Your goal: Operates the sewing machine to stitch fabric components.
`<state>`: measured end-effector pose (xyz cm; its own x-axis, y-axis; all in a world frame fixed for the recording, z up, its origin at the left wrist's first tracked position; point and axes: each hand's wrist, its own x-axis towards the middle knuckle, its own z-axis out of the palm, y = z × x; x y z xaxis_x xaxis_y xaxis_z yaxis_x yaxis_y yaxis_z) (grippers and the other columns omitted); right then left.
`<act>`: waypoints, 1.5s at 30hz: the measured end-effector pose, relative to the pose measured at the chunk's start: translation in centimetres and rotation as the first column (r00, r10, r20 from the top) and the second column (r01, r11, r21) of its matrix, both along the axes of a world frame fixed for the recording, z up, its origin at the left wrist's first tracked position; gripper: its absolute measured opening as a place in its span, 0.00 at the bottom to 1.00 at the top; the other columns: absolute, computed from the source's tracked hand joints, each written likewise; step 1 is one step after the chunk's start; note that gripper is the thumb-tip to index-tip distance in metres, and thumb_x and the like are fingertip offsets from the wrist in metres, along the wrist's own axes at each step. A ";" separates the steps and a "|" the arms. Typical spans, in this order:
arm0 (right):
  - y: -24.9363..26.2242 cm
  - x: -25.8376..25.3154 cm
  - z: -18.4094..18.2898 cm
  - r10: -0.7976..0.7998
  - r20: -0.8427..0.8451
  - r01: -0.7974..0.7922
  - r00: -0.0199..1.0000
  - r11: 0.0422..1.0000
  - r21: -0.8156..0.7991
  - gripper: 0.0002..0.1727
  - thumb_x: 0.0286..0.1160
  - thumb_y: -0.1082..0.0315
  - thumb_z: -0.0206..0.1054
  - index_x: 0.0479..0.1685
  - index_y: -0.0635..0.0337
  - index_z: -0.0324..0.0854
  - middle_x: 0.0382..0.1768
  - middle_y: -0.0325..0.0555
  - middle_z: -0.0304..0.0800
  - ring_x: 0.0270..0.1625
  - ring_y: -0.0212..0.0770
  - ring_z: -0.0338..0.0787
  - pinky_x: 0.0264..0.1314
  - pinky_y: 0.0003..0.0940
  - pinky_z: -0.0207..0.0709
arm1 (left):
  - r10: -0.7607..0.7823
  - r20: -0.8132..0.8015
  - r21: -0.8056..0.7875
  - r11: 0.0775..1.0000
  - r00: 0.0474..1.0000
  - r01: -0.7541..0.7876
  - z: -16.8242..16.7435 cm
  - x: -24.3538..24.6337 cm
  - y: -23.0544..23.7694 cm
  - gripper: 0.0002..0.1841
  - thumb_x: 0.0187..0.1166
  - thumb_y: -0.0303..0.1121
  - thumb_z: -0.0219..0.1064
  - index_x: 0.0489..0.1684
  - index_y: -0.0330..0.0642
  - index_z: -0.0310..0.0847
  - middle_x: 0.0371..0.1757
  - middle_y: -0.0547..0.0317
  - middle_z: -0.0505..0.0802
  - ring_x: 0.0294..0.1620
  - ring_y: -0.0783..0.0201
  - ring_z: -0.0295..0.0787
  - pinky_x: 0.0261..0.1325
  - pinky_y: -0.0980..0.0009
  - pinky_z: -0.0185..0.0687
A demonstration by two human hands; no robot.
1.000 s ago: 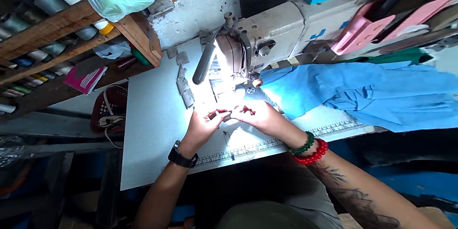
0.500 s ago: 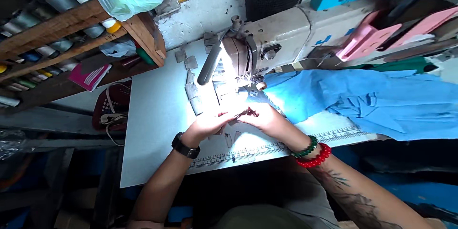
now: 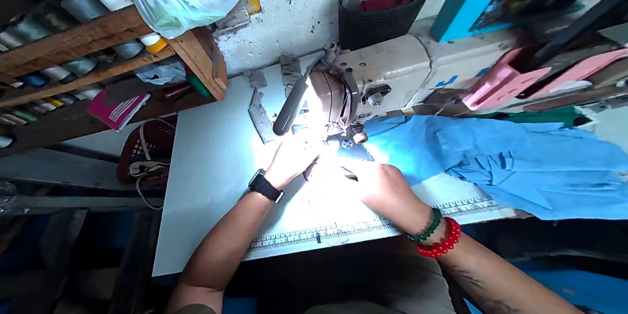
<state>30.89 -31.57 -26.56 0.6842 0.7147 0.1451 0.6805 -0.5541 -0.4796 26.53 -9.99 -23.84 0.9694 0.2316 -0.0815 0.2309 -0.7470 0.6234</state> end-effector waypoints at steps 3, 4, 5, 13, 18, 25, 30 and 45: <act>0.1 0.1 -0.3 0.014 0.071 -0.015 0.997 1.000 0.003 0.09 0.75 0.64 0.68 0.45 0.55 0.93 0.35 0.49 0.94 0.39 0.54 0.94 0.39 0.58 0.83 | 0.024 0.004 -0.031 0.999 1.000 -0.024 -0.4 0.4 0.5 0.08 0.76 0.36 0.73 0.32 0.41 0.86 0.26 0.58 0.87 0.28 0.65 0.84 0.35 0.64 0.82; 0.2 0.1 -0.3 0.018 0.091 -0.019 0.996 1.000 0.009 0.09 0.74 0.66 0.69 0.44 0.54 0.93 0.35 0.49 0.94 0.38 0.54 0.94 0.38 0.57 0.83 | 0.025 -0.004 -0.036 0.999 1.000 -0.025 -0.5 0.5 0.6 0.08 0.76 0.35 0.73 0.32 0.40 0.86 0.26 0.58 0.88 0.28 0.65 0.85 0.36 0.63 0.83; 0.2 0.1 -0.5 0.021 0.105 -0.023 0.994 1.000 0.019 0.09 0.73 0.66 0.69 0.46 0.54 0.93 0.35 0.49 0.95 0.38 0.54 0.94 0.38 0.58 0.83 | 0.026 -0.010 -0.039 0.999 1.000 -0.026 -0.6 0.6 0.7 0.09 0.77 0.35 0.73 0.31 0.40 0.86 0.25 0.57 0.87 0.28 0.65 0.85 0.35 0.63 0.82; 0.4 0.0 -0.5 0.058 0.231 -0.061 0.971 0.998 0.009 0.07 0.69 0.69 0.71 0.40 0.57 0.94 0.33 0.49 0.94 0.34 0.53 0.93 0.33 0.53 0.83 | 0.035 -0.078 -0.131 0.990 0.996 -0.045 -0.1 0.8 0.8 0.10 0.81 0.35 0.69 0.32 0.39 0.85 0.22 0.62 0.87 0.23 0.72 0.84 0.32 0.72 0.83; 1.0 0.5 0.0 0.031 0.141 -0.037 0.990 0.999 0.038 0.08 0.73 0.71 0.67 0.43 0.60 0.92 0.31 0.51 0.92 0.35 0.53 0.92 0.36 0.52 0.83 | 0.058 0.096 -0.087 0.995 0.994 -0.050 -1.0 1.6 2.5 0.10 0.77 0.35 0.73 0.32 0.38 0.84 0.23 0.57 0.86 0.23 0.66 0.83 0.30 0.65 0.83; -1.1 -1.6 0.7 0.020 0.125 -0.012 0.992 0.998 -0.068 0.17 0.74 0.54 0.68 0.49 0.56 0.91 0.34 0.50 0.93 0.36 0.54 0.94 0.35 0.57 0.84 | 0.090 0.149 0.327 0.935 0.985 -0.135 -0.1 -1.5 3.9 0.15 0.85 0.44 0.65 0.38 0.42 0.85 0.37 0.48 0.90 0.40 0.48 0.90 0.44 0.45 0.84; 5.0 -2.4 3.7 0.200 0.193 -0.236 0.961 0.953 0.188 0.16 0.78 0.55 0.63 0.44 0.55 0.91 0.36 0.46 0.93 0.40 0.48 0.94 0.38 0.51 0.86 | -0.101 0.225 0.307 0.951 0.969 0.028 -0.5 -7.8 -0.9 0.12 0.82 0.36 0.63 0.47 0.38 0.90 0.46 0.48 0.94 0.52 0.53 0.93 0.58 0.52 0.87; 8.8 -10.6 4.5 0.803 -0.282 -0.842 0.525 0.539 -0.034 0.06 0.73 0.69 0.69 0.39 0.63 0.88 0.40 0.57 0.90 0.43 0.59 0.92 0.42 0.62 0.83 | 0.379 0.148 -0.044 0.925 0.913 -0.377 3.5 -14.9 8.2 0.24 0.87 0.43 0.62 0.72 0.33 0.78 0.64 0.41 0.88 0.62 0.52 0.88 0.67 0.53 0.83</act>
